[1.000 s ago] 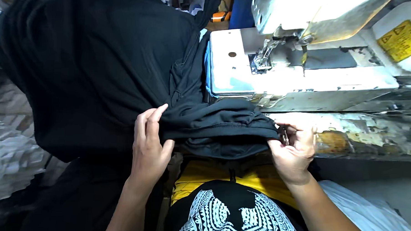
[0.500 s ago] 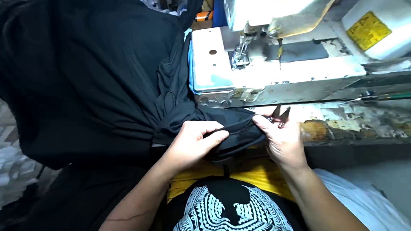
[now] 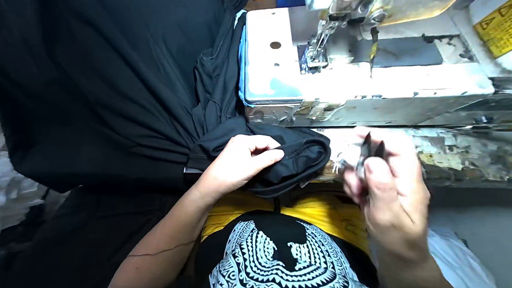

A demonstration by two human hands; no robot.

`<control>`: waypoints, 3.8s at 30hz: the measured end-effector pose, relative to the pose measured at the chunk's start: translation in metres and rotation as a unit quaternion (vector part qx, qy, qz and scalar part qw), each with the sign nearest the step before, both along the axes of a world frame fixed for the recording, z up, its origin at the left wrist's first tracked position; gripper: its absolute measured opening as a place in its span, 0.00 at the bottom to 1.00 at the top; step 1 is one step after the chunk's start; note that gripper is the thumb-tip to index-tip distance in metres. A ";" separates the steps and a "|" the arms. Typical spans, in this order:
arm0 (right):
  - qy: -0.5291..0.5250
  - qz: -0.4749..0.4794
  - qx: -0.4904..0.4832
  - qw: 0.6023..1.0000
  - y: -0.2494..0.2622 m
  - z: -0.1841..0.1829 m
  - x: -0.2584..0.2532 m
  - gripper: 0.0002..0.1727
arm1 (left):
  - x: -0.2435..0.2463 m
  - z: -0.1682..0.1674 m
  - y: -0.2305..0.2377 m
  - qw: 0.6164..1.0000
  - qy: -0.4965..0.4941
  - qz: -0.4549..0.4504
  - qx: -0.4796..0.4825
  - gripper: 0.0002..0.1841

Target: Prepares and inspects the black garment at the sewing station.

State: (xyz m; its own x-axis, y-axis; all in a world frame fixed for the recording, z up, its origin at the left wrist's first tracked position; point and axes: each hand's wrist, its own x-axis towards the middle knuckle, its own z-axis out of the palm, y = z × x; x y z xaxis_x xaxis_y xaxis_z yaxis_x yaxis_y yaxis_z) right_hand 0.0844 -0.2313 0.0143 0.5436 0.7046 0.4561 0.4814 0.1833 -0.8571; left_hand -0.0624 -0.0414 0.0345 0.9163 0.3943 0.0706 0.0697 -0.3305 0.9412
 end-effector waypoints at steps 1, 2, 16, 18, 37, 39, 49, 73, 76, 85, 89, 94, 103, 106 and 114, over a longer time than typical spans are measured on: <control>0.020 0.052 -0.004 0.998 -0.005 0.006 -0.007 0.17 | 0.001 0.000 -0.001 1.000 -0.005 0.002 -0.006 0.08; 0.044 0.100 -0.017 0.994 -0.006 0.008 -0.013 0.17 | 0.002 0.001 -0.003 1.000 -0.012 0.006 -0.014 0.08; 0.129 0.106 -0.149 0.975 0.011 -0.003 -0.021 0.15 | 0.007 0.001 -0.008 0.998 -0.041 0.029 -0.049 0.07; 0.129 0.104 -0.149 0.975 0.011 -0.003 -0.021 0.15 | 0.007 0.001 -0.008 0.997 -0.043 0.026 -0.050 0.07; 0.016 0.061 0.062 0.996 0.005 -0.002 -0.019 0.13 | 0.007 0.000 -0.009 0.997 0.002 0.043 -0.069 0.10; 0.032 0.068 -0.023 0.997 0.008 -0.009 -0.020 0.15 | 0.007 0.003 -0.008 0.995 0.012 0.043 -0.090 0.10; 0.046 0.070 -0.102 0.991 0.014 -0.015 -0.028 0.16 | 0.008 0.003 -0.008 0.994 0.007 0.036 -0.098 0.10; -0.010 0.144 0.097 0.985 0.001 -0.008 -0.016 0.15 | 0.006 -0.006 -0.009 0.999 -0.003 0.000 -0.044 0.09; 0.027 0.097 -0.025 0.995 0.007 -0.017 -0.017 0.15 | 0.007 -0.004 -0.008 0.998 0.003 0.005 -0.055 0.09; 0.022 0.085 -0.085 0.992 0.010 -0.024 -0.025 0.16 | 0.008 -0.003 -0.010 0.997 0.009 0.018 -0.068 0.09; 0.037 0.080 -0.083 0.993 0.011 -0.025 -0.026 0.15 | 0.007 -0.004 -0.010 0.998 0.002 0.010 -0.061 0.09; 0.029 0.084 -0.052 0.995 0.011 -0.024 -0.026 0.15 | 0.006 -0.006 -0.008 0.998 -0.012 -0.010 -0.057 0.09; -0.060 0.149 0.090 0.983 -0.027 0.016 -0.009 0.11 | 0.011 -0.012 -0.010 1.000 -0.025 0.006 0.018 0.10; -0.077 0.070 0.014 0.994 0.007 0.004 0.013 0.17 | 0.011 -0.007 -0.012 1.000 -0.027 -0.002 0.012 0.09; -0.270 -0.088 0.029 0.958 0.017 -0.017 0.014 0.09 | -0.004 0.012 -0.049 0.906 -0.115 0.061 0.402 0.08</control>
